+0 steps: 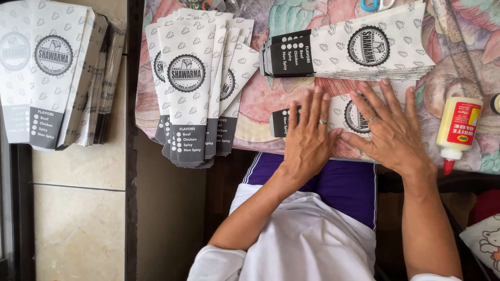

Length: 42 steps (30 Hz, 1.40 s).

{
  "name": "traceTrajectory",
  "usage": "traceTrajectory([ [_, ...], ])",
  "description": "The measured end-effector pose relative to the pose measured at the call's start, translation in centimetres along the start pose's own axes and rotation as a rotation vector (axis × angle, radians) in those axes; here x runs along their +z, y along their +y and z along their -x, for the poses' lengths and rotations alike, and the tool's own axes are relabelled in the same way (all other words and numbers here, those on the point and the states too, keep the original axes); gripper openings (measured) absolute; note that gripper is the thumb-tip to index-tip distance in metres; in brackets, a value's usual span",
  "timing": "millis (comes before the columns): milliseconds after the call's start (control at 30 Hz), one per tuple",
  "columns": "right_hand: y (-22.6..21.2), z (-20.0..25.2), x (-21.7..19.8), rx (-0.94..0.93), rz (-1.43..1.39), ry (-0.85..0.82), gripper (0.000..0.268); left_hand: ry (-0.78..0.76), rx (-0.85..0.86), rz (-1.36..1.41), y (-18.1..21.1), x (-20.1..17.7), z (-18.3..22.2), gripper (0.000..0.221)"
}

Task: The person applies glue from a bottle onto the edges of cardboard food containers and presses them together to assemble the packaging.

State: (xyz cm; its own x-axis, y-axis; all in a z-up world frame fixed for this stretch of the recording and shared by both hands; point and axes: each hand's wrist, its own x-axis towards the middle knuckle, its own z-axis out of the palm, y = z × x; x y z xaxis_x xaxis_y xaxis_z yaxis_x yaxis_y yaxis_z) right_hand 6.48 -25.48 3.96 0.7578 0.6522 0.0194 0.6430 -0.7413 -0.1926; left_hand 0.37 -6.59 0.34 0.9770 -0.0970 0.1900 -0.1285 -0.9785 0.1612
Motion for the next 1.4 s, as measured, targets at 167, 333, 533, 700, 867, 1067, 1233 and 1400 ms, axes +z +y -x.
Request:
traceTrajectory([
  [167, -0.8, -0.1, -0.8, 0.094, -0.058, -0.019, 0.107, -0.047, -0.113, -0.012, -1.9, -2.3, 1.6, 0.11],
  [333, -1.0, 0.4, -1.7, 0.332, -0.104, -0.005, 0.134, 0.015, -0.069, 0.132, -2.9, -3.0, 2.1, 0.104],
  [533, -3.8, 1.6, -1.6, 0.673, -0.032, -0.067, 0.136, -0.093, 0.045, -0.027, -3.7, -3.9, 3.0, 0.103],
  [700, -6.0, 4.3, -0.8, 0.106, -0.02, -0.05, 0.098, -0.083, 0.056, 0.038, -4.9, -3.4, 4.3, 0.106],
  [867, -3.0, 6.1, -2.3, 0.311, 0.092, 0.129, 0.087, -0.015, 0.048, 0.065, -3.5, -3.7, 5.1, 0.093],
  [1067, -0.7, 1.9, -3.1, 0.114, -0.073, 0.447, 0.042, 0.119, 0.052, 0.286, -5.1, -7.0, 6.2, 0.023],
  [1233, 0.9, -3.5, -2.6, 0.007, -0.118, 0.464, 0.038, 0.156, -0.185, 0.796, -11.4, -12.0, 6.7, 0.037],
  [1400, 1.3, -6.2, -0.7, -0.04, -0.09, 0.402, 0.053, 0.54, -0.671, 0.531, -17.5, -13.1, 6.5, 0.05],
])
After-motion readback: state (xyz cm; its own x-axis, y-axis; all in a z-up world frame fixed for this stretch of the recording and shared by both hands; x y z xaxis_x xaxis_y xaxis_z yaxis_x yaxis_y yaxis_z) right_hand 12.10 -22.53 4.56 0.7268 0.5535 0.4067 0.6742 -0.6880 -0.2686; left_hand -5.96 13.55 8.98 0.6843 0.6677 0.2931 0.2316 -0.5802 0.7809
